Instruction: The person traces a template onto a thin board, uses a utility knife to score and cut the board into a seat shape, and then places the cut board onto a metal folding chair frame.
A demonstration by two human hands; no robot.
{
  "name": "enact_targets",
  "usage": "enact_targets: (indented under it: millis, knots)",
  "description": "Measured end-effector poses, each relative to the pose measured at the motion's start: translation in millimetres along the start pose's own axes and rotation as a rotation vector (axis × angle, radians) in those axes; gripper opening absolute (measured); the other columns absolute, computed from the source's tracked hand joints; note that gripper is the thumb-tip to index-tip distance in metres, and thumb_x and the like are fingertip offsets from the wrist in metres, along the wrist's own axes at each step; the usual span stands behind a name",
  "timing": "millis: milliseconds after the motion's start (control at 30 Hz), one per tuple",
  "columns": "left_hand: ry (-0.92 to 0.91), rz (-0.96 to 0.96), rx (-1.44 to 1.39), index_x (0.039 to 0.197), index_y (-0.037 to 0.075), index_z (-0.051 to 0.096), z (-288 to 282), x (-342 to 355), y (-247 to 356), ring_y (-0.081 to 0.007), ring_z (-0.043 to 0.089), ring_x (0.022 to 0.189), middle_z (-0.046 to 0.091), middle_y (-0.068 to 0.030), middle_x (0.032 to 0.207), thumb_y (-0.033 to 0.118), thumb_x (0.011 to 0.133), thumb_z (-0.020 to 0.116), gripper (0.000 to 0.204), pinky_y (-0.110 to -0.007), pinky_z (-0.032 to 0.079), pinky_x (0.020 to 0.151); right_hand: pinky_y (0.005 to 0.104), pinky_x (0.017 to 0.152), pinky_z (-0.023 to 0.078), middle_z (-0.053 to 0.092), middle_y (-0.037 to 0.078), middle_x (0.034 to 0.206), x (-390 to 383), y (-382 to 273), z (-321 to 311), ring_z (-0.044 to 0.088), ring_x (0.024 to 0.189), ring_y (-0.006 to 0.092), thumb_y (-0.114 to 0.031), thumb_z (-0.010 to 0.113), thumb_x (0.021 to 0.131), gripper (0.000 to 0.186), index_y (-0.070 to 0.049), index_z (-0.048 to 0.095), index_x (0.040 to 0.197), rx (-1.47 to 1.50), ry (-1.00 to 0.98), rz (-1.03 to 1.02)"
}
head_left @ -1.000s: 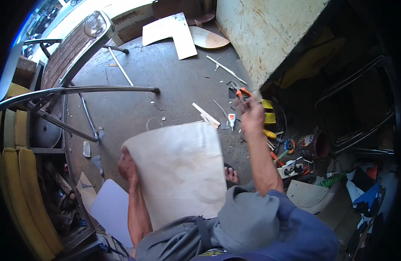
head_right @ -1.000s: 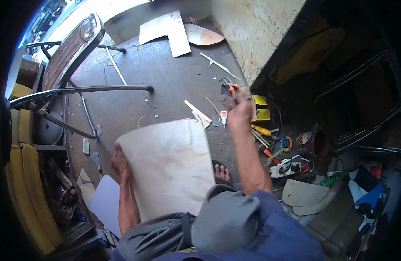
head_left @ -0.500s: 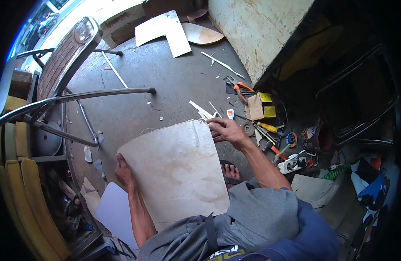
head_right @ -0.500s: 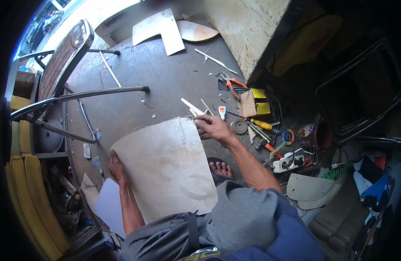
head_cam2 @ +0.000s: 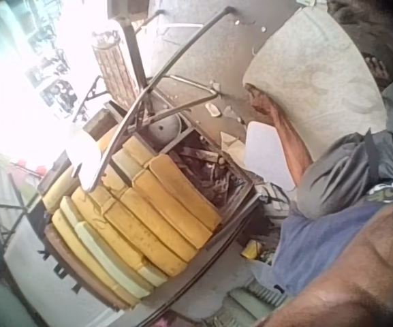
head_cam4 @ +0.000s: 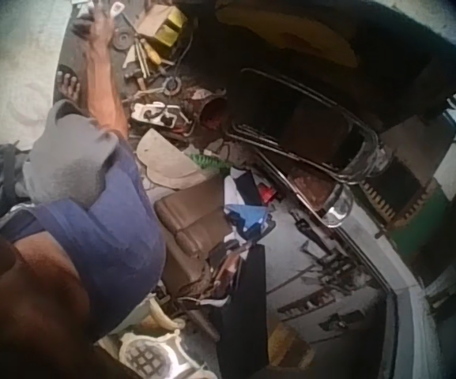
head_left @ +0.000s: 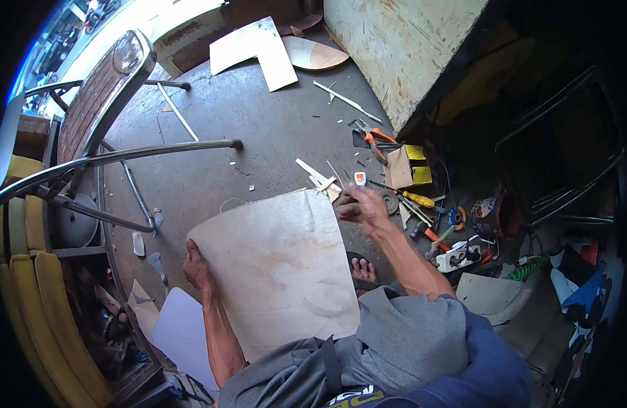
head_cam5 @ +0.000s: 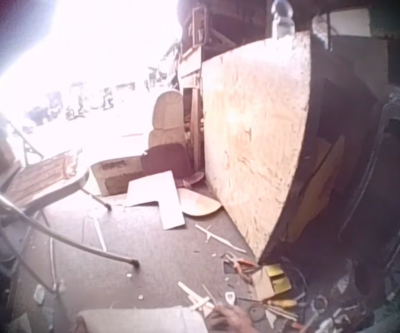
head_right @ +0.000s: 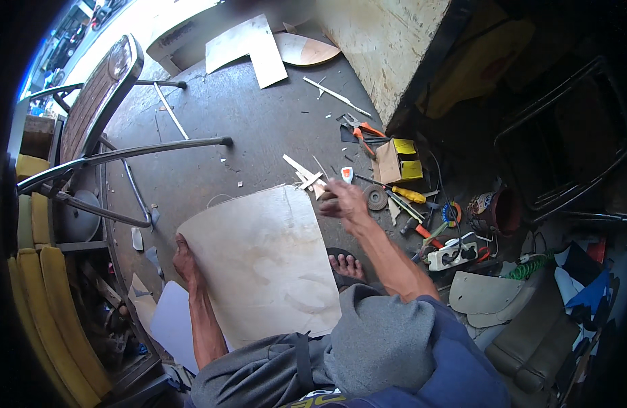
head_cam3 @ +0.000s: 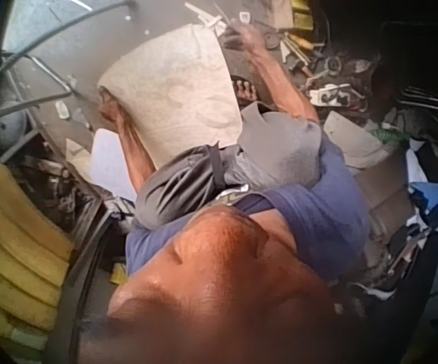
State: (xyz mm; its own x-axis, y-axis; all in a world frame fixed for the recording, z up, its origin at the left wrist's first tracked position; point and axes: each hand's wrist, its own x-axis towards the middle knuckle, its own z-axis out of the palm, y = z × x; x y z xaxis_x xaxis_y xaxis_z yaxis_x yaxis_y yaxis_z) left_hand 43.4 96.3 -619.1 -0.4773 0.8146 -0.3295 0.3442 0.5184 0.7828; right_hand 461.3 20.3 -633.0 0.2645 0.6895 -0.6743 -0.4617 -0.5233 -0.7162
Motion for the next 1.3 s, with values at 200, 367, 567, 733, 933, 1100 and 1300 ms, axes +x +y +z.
enact_targets:
  millis: [200, 367, 567, 733, 933, 1100, 1300]
  knots:
    - [0.015, -0.013, 0.05, 0.106, -0.004, 0.075, -7.4, 23.1, 1.9, -0.0186, 0.063, 0.08, 0.073, -0.0081, 0.091, 0.064, 0.098, 0.053, 0.072, -0.036, 0.049, 0.076, 0.0473, 0.083, 0.054, 0.069, 0.014, 0.103, 5.5, -2.9, -109.1, 0.068, 0.094, 0.0386, -0.025, 0.067, 0.089, 0.029, -0.009, 0.069, 0.114, -1.377, 0.661, -0.587]
    - [-0.111, 0.246, -0.096, 0.098, -0.004, 0.077, -9.8, 76.4, 66.7, -0.0168, 0.063, 0.079, 0.073, -0.0087, 0.085, 0.067, 0.098, 0.051, 0.075, -0.036, 0.049, 0.074, 0.0519, 0.088, 0.051, 0.061, 0.014, 0.119, 16.9, 18.8, -144.1, 0.06, 0.106, 0.0381, -0.014, 0.065, 0.087, 0.037, -0.011, 0.063, 0.124, -1.533, 0.479, -0.549]
    - [-0.339, 0.284, 0.324, 0.095, -0.008, 0.074, 56.3, 58.6, 179.8, -0.0338, 0.069, 0.087, 0.073, -0.0239, 0.086, 0.079, 0.094, 0.038, 0.095, -0.046, 0.05, 0.081, 0.0507, 0.083, 0.05, 0.059, 0.012, 0.11, -3.5, 20.5, -157.9, 0.057, 0.101, 0.0377, -0.013, 0.072, 0.081, 0.035, -0.011, 0.063, 0.115, -1.631, 0.367, -0.613]
    - [-0.394, 0.411, 0.463, 0.101, -0.011, 0.072, 109.4, 59.7, 163.9, -0.0512, 0.063, 0.109, 0.066, -0.0394, 0.105, 0.084, 0.09, 0.038, 0.102, -0.051, 0.046, 0.096, 0.0442, 0.076, 0.05, 0.062, 0.01, 0.094, 3.4, 34.6, -146.3, 0.062, 0.087, 0.0291, -0.018, 0.064, 0.093, 0.024, -0.01, 0.064, 0.115, -1.48, 0.496, -0.955]
    - [-0.46, 0.418, 0.359, 0.104, -0.013, 0.071, 130.9, 40.1, 158.8, -0.0502, 0.063, 0.111, 0.067, -0.0381, 0.107, 0.081, 0.091, 0.043, 0.099, -0.05, 0.045, 0.098, 0.0242, 0.054, 0.047, 0.065, 0.0, 0.081, -18.3, 19.3, -59.1, 0.054, 0.059, 0.0059, -0.032, 0.055, 0.106, 0.034, -0.01, 0.065, 0.131, -0.435, 0.058, -0.326]
    - [-0.546, 0.26, 0.334, 0.099, -0.005, 0.075, 145.7, 18.6, 139.8, -0.0411, 0.066, 0.105, 0.072, -0.0281, 0.1, 0.079, 0.092, 0.044, 0.09, -0.045, 0.047, 0.093, 0.0212, 0.06, 0.047, 0.065, 0.001, 0.087, -20.4, -26.6, 24.7, 0.056, 0.064, 0.005, -0.032, 0.056, 0.106, 0.037, -0.006, 0.062, 0.132, -0.049, -0.336, -0.251]
    - [-0.491, 0.304, 0.346, 0.097, -0.002, 0.076, 144.3, 19.8, 134.2, -0.04, 0.067, 0.1, 0.073, -0.0253, 0.098, 0.082, 0.092, 0.039, 0.092, -0.047, 0.047, 0.09, 0.0221, 0.063, 0.049, 0.067, 0.004, 0.093, -12.9, -32.7, 31.3, 0.059, 0.07, 0.0065, -0.025, 0.057, 0.105, 0.039, 0.002, 0.058, 0.132, -0.1, -0.444, -0.241]
